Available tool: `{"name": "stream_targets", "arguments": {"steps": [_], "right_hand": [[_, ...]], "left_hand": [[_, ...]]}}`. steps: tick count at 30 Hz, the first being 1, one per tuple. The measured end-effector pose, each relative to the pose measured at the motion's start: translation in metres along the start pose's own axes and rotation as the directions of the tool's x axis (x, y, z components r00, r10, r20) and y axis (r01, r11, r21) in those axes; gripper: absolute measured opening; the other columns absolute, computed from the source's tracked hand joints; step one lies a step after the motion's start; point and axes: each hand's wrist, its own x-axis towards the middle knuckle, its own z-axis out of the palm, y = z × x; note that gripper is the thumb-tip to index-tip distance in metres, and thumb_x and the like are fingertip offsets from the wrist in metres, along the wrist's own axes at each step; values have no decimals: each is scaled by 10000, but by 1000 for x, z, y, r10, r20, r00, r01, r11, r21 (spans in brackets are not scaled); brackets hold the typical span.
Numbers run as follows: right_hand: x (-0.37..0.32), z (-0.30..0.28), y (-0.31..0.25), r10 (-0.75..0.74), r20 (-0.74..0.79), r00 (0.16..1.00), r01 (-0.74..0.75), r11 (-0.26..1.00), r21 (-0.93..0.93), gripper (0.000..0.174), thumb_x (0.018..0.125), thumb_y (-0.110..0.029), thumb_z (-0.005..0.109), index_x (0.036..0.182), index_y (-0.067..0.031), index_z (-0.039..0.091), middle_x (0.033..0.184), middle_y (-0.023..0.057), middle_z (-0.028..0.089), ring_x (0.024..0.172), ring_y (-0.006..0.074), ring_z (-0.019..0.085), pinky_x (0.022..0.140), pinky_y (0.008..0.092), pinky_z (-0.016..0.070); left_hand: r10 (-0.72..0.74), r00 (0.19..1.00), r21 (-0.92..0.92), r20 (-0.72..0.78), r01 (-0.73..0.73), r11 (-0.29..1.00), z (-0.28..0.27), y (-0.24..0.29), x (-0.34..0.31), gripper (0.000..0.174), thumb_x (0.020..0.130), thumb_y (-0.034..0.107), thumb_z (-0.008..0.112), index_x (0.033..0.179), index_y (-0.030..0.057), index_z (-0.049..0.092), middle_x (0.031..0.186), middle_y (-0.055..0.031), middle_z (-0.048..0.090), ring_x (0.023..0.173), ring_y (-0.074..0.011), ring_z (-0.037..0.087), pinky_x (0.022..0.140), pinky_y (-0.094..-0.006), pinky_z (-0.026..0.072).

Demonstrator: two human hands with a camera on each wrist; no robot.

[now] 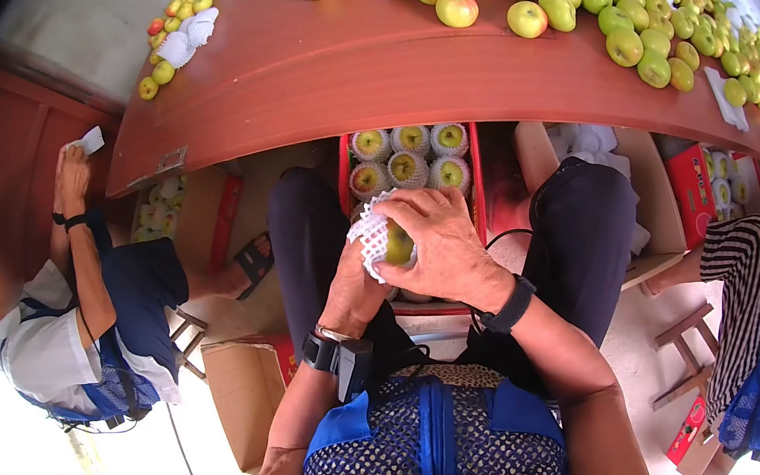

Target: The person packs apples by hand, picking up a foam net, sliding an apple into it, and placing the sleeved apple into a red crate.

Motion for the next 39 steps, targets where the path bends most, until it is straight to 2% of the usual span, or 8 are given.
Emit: {"name": "stream_targets", "arguments": {"steps": [4,10,18,22,27,28,35,39], "right_hand": [[0,1,-1,20,14,1000,-20,1000,-10,586,610,-317,737,1112,-89,537,1096,110,536,1020,289,512,898,427,345],[1,-3,-2,10,31,999,-11,999,38,598,623,-291,742,1140,-80,528,1113,131,525,1045,306,498,910,427,349],[2,-7,0,99,-107,989,-36,876,480,711,615,-120,775,1251,-44,466,1234,157,495,1184,287,458,1006,373,353],[-1,-3,-5,127,-169,977,2,795,607,737,620,-177,779,1254,-8,442,1228,195,489,1145,342,481,976,385,381],[-5,1,2,46,-52,998,-20,910,415,776,689,-231,742,1321,9,360,1292,190,445,1222,308,418,1029,378,317],[-4,-1,2,14,-36,999,-1,938,345,781,711,-224,731,1342,13,335,1311,184,434,1235,291,411,1034,371,308],[-4,-3,14,255,99,962,-241,622,745,782,770,-265,690,1370,21,276,1339,216,410,1265,291,385,1022,366,320],[-2,4,-2,327,41,944,-177,397,901,564,939,-296,450,1355,46,284,1318,167,426,1254,239,365,1045,331,274]], "left_hand": [[0,985,-161,175,28,987,-4,6,1,488,912,378,455,1242,19,438,1223,-105,520,1121,-228,514,962,-387,418],[59,998,245,-2,-57,968,10,7,-7,485,861,356,535,1226,49,446,1177,-83,540,1085,-201,543,898,-359,471],[25,990,-187,141,2,982,12,20,-12,575,843,353,543,1304,42,397,1274,-120,494,1147,-283,504,981,-437,404],[59,971,-316,233,18,948,30,29,-19,613,838,401,530,1324,60,377,1294,-141,476,1165,-314,490,965,-523,403],[90,968,-339,233,-6,941,24,32,-19,669,816,437,568,1340,77,362,1325,-168,426,1164,-392,457,915,-512,436],[108,967,-299,231,-35,954,20,32,-18,658,820,420,563,1339,70,360,1315,-155,441,1164,-364,469,923,-510,436],[216,972,60,87,-222,973,17,40,-16,614,798,234,606,1322,51,346,1277,-118,477,1174,-264,485,942,-431,442],[375,924,356,76,-376,855,29,29,-14,652,727,92,679,1288,64,348,1220,-104,496,1129,-234,505,942,-354,435]]}}
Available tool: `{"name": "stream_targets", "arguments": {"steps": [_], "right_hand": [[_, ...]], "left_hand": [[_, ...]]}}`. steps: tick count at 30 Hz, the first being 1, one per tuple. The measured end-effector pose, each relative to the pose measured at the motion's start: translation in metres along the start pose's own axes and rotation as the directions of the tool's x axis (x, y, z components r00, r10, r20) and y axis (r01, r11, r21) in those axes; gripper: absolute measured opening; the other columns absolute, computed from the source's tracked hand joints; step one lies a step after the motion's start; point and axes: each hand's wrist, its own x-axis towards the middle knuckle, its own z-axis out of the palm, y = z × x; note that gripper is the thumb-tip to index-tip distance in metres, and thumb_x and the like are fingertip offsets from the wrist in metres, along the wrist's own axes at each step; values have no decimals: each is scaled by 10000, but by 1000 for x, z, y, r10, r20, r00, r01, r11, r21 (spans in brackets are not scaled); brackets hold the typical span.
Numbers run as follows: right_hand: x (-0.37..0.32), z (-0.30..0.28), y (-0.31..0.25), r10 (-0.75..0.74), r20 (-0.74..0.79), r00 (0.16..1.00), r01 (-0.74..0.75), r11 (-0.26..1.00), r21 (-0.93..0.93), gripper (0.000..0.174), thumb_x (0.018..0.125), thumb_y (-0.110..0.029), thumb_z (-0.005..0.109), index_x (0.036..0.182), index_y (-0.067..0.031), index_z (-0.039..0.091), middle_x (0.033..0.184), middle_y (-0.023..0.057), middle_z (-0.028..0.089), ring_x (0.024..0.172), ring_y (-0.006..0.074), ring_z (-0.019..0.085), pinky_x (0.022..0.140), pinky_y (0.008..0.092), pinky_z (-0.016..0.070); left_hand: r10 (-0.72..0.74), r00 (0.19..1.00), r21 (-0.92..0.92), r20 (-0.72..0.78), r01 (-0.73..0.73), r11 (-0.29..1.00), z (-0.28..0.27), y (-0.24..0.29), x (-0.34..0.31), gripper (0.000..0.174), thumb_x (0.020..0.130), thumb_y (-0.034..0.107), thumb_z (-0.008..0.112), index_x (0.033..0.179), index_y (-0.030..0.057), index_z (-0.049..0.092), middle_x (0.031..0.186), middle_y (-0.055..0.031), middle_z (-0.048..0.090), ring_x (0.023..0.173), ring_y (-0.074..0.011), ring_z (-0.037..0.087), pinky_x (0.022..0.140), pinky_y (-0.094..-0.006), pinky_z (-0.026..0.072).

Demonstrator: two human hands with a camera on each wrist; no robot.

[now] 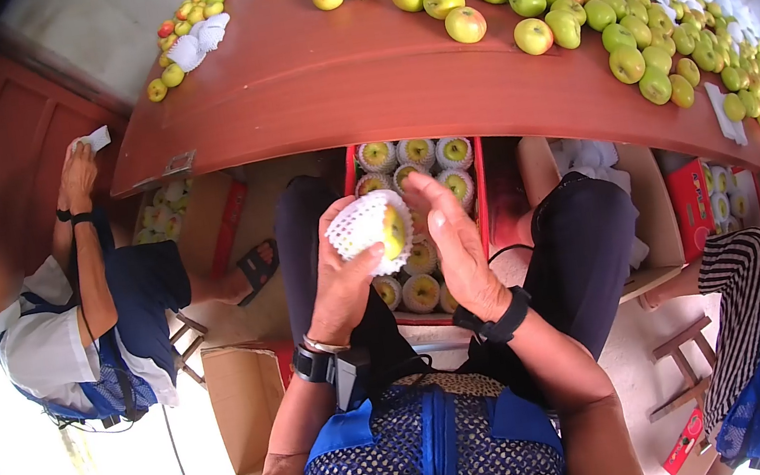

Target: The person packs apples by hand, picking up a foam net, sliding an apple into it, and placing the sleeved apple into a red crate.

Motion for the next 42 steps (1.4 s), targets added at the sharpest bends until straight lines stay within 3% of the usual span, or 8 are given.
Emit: {"name": "stream_targets", "arguments": {"steps": [6,10,17,20,30,34,39,42], "right_hand": [[6,8,30,505,-16,863,-361,638,680,477,969,-412,339,1216,-26,474,1090,93,568,998,191,556,895,328,443],[6,9,35,577,-9,817,-364,527,768,487,958,-442,340,1169,-36,507,1035,97,611,924,230,605,838,340,490],[10,-9,31,349,227,910,-365,410,836,652,910,-570,314,1279,-48,442,1250,156,514,1199,312,461,989,478,380],[9,-1,42,426,58,903,-285,493,822,616,942,-511,304,1227,7,475,1206,144,551,1108,263,536,977,384,404],[-7,4,95,430,-162,888,-390,893,226,455,986,-355,316,1049,21,566,976,73,616,869,148,579,792,285,455],[-20,8,120,256,74,964,-223,927,-302,389,932,-278,369,1071,62,497,1017,251,569,953,374,550,836,417,416],[-32,18,61,590,296,751,39,408,-912,332,871,-233,499,1079,24,535,892,226,611,802,333,620,684,369,483],[-33,15,47,594,736,325,24,772,-635,323,852,-255,576,1051,-1,578,784,138,648,748,244,637,658,335,486]], "left_hand": [[285,890,839,356,-439,322,14,0,5,762,576,110,764,1233,44,385,1192,-169,474,1089,-320,512,930,-387,430],[121,936,881,330,-351,318,25,12,5,960,553,118,771,1366,54,264,1337,-230,334,1240,-364,375,1010,-386,361],[-61,975,82,-214,80,993,-3,0,10,609,950,483,319,1411,98,218,1415,-89,323,1256,-239,374,958,-385,366],[-362,901,-473,239,434,767,0,-28,8,577,954,493,283,1377,103,311,1393,-64,370,1268,-237,357,1032,-438,284],[-508,848,-353,151,526,774,-39,-29,1,518,899,499,422,1238,112,479,1214,-81,543,1088,-233,545,862,-453,480],[-552,829,-311,92,551,775,-87,-32,-19,469,841,293,606,1245,101,464,1189,-87,552,1072,-240,556,881,-455,475],[-657,753,-181,-49,640,747,-119,-42,-37,472,814,164,642,1236,70,453,1161,-87,564,1050,-225,574,868,-431,490],[-699,714,-171,-22,686,707,-121,-53,-32,475,803,106,639,1230,41,441,1148,-97,564,1052,-234,567,901,-420,472]]}}
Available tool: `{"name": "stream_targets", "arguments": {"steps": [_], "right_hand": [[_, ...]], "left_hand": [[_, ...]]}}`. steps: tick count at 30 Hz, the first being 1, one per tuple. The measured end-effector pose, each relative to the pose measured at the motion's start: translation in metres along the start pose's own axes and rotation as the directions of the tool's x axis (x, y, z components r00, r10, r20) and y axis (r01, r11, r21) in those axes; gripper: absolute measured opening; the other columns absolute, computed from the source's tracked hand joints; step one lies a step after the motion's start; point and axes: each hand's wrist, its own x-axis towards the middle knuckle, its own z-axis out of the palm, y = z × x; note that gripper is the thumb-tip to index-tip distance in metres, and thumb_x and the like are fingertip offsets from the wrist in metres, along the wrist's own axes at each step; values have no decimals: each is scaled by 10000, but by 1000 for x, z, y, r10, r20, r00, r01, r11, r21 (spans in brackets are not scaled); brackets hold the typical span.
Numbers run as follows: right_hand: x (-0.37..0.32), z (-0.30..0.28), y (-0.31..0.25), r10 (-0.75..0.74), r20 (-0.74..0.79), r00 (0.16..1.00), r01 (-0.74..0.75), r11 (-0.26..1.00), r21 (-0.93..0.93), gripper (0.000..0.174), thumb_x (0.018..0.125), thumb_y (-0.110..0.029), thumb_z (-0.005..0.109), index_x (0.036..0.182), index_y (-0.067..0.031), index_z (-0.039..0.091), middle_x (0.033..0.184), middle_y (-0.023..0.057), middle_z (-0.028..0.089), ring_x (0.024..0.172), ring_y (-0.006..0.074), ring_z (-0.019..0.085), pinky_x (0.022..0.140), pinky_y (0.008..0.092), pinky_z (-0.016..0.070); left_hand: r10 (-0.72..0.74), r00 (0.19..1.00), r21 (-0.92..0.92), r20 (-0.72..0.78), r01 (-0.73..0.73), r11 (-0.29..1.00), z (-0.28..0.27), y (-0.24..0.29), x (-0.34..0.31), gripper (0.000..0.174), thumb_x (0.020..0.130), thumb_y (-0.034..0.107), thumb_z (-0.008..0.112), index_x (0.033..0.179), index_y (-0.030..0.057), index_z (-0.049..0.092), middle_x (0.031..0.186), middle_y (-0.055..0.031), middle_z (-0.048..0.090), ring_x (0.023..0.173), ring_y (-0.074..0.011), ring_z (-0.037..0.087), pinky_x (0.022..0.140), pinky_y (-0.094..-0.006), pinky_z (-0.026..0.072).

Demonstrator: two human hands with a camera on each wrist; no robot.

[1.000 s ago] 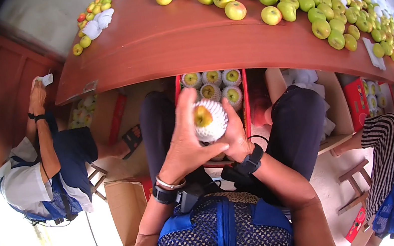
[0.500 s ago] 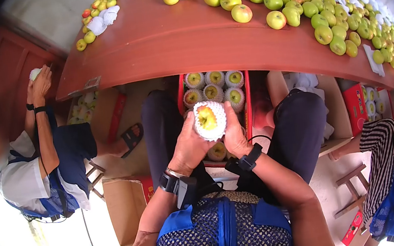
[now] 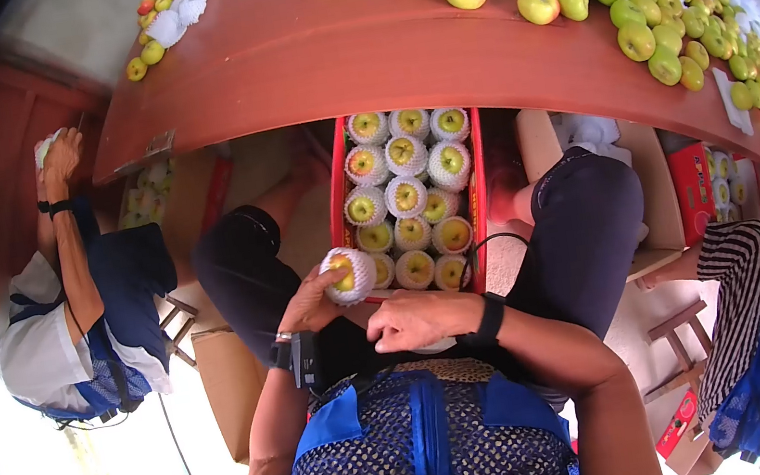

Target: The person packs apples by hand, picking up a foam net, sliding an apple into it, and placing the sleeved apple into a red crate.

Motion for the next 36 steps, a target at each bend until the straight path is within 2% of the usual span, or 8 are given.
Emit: {"name": "stream_targets", "arguments": {"steps": [3,5,7,8,9,13,20,36], "right_hand": [[-17,-19,-22,-155,-130,979,196,886,420,275,853,-248,618,1003,-18,606,834,67,662,774,141,627,672,285,480],[-23,-36,-27,-173,-96,980,198,850,488,302,851,-264,643,1030,-25,598,894,22,651,832,91,602,743,251,475],[-30,-41,-29,-223,-57,973,216,797,565,321,848,-262,648,1053,-23,584,911,28,643,856,97,600,771,253,476],[-34,-39,-30,-237,-23,971,202,770,606,338,844,-262,653,1068,-21,575,915,31,639,860,98,598,778,256,478],[-35,-36,-29,-251,-14,968,205,753,625,355,842,-260,652,1086,-17,564,937,44,632,884,106,591,789,261,474],[-33,-20,-18,-221,-4,975,185,807,560,371,843,-270,636,1095,-11,552,972,62,612,906,120,574,805,265,461],[-21,-15,-11,-229,-70,971,232,834,501,442,829,-268,637,1155,-7,494,948,102,601,880,177,579,778,305,465],[-28,-28,-10,-138,-75,988,157,871,466,544,803,-331,641,1216,-25,463,937,127,603,881,216,587,775,323,465]], "left_hand": [[-33,999,-25,41,34,999,39,-5,22,517,790,54,639,1250,23,406,1171,-126,531,1054,-259,551,937,-402,447],[-33,998,127,48,27,992,81,0,24,523,798,73,633,1262,21,397,1184,-131,517,1075,-269,535,942,-408,438],[-145,974,-85,176,162,983,86,-22,63,533,797,81,632,1269,24,392,1185,-128,518,1091,-274,524,952,-416,430],[-314,900,-337,301,408,848,68,-47,109,540,796,81,630,1275,28,385,1186,-128,517,1099,-277,519,956,-423,428],[-134,971,-433,198,209,877,74,-60,126,516,789,63,624,1253,47,399,1179,-130,519,1108,-283,513,953,-444,433],[158,985,-420,64,-117,900,82,-102,171,574,768,109,647,1272,52,380,1250,-108,485,1166,-263,467,1009,-425,379],[101,988,-369,-115,-137,919,91,-101,182,469,789,78,610,1213,97,411,1214,-105,478,1137,-275,479,959,-478,403],[43,925,-252,-377,-148,956,100,-100,208,299,732,108,690,984,34,548,977,-91,602,866,-208,614,686,-330,515]]}}
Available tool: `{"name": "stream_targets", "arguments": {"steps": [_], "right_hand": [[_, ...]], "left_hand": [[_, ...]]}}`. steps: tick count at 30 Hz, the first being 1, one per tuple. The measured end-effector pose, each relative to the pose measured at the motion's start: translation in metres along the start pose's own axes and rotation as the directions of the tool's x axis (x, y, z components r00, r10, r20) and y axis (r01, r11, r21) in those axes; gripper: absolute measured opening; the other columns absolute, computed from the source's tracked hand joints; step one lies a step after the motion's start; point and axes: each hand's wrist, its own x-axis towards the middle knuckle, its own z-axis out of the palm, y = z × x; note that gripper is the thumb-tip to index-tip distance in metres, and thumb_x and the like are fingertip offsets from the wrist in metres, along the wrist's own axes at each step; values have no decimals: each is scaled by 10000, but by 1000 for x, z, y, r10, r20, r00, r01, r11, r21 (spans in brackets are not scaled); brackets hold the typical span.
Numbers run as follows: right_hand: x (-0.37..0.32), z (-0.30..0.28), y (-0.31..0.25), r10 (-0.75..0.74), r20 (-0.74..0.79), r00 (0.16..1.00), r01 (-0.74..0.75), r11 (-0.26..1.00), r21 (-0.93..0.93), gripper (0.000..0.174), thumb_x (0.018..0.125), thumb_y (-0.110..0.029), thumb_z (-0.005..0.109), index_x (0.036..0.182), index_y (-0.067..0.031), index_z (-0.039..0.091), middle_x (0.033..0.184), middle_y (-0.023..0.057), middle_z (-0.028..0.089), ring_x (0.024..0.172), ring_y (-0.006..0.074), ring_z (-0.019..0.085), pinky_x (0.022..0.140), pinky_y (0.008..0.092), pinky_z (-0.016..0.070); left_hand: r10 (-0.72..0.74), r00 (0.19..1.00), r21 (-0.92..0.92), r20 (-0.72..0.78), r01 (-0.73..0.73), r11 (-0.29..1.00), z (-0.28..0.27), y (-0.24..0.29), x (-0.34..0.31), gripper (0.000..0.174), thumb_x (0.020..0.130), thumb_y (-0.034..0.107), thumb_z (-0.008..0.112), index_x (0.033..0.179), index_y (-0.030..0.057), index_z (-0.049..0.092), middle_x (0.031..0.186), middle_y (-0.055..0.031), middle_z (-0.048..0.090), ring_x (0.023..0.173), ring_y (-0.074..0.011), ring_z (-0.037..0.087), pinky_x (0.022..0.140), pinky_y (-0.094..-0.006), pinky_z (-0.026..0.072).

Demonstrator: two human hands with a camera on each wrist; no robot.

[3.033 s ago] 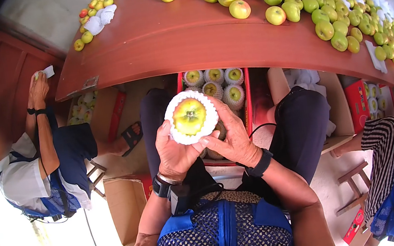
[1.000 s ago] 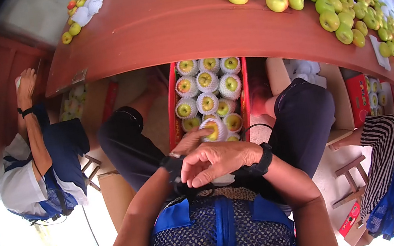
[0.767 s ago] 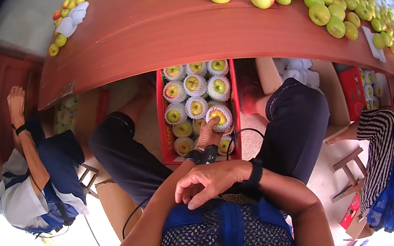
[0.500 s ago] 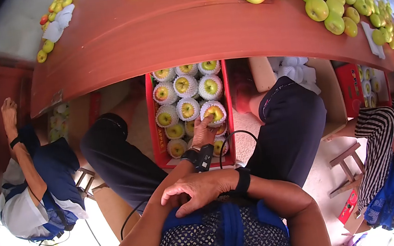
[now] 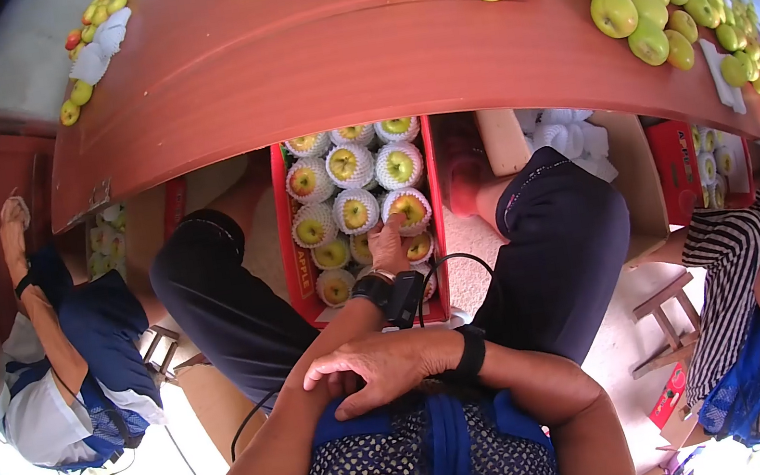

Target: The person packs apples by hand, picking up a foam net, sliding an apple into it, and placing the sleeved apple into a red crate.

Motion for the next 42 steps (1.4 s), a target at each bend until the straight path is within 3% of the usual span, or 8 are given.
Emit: {"name": "stream_targets", "arguments": {"steps": [7,11,14,26,29,33,39,42], "right_hand": [[0,0,2,-1,11,1000,1,999,38,530,816,-328,634,1217,-34,453,964,124,599,876,199,593,772,313,467],[2,5,6,19,43,999,-22,998,64,507,829,-274,639,1218,-17,441,989,116,585,897,164,587,789,291,472],[7,11,6,-41,104,994,18,977,214,508,842,-257,643,1226,1,433,1015,99,568,912,143,575,811,277,471],[-63,-15,-70,-338,-411,847,502,763,407,542,783,-132,699,1243,10,450,1100,108,565,1029,184,552,847,317,461],[-163,-34,-103,-554,-789,266,922,386,39,383,830,-107,616,1161,24,476,1126,123,562,1041,207,549,856,343,460],[-320,-58,-26,-137,-800,-585,795,97,-598,205,876,-121,557,1035,9,567,1017,126,627,935,192,594,789,343,493],[-334,-58,168,612,-661,-433,592,747,304,232,828,-192,574,1034,-86,578,1020,117,562,873,272,557,669,375,504],[-319,-63,237,358,-907,-222,-184,898,400,430,759,-168,625,1169,-75,535,1258,112,494,1065,282,531,799,385,496]], "left_hand": [[390,857,621,336,-513,593,-27,-14,6,342,730,114,681,1041,30,568,926,-43,620,918,-200,576,772,-327,456],[-69,861,751,504,-477,-456,-13,34,-45,403,735,-17,578,1134,1,531,1082,-90,601,1078,-245,519,885,-330,422],[219,976,349,4,-207,914,-22,-4,-46,433,735,-34,559,1163,-1,513,1083,-88,582,978,-236,548,831,-319,439],[14,943,326,331,-129,937,-63,-4,43,325,743,47,619,1063,30,560,849,-57,602,697,-137,566,628,-267,472],[232,780,472,581,-555,685,-112,13,55,249,760,57,629,1000,53,565,849,-85,615,713,-174,595,672,-313,501],[-165,938,148,303,125,981,-76,78,-28,170,806,41,581,965,92,549,930,-80,618,896,-217,591,825,-382,473],[-150,955,137,256,117,984,-62,102,-83,154,820,61,574,965,101,544,1035,-64,598,988,-221,555,879,-385,439],[-171,943,146,286,133,980,-53,100,-91,148,821,74,582,960,111,547,1036,-59,599,995,-222,555,873,-374,439]]}}
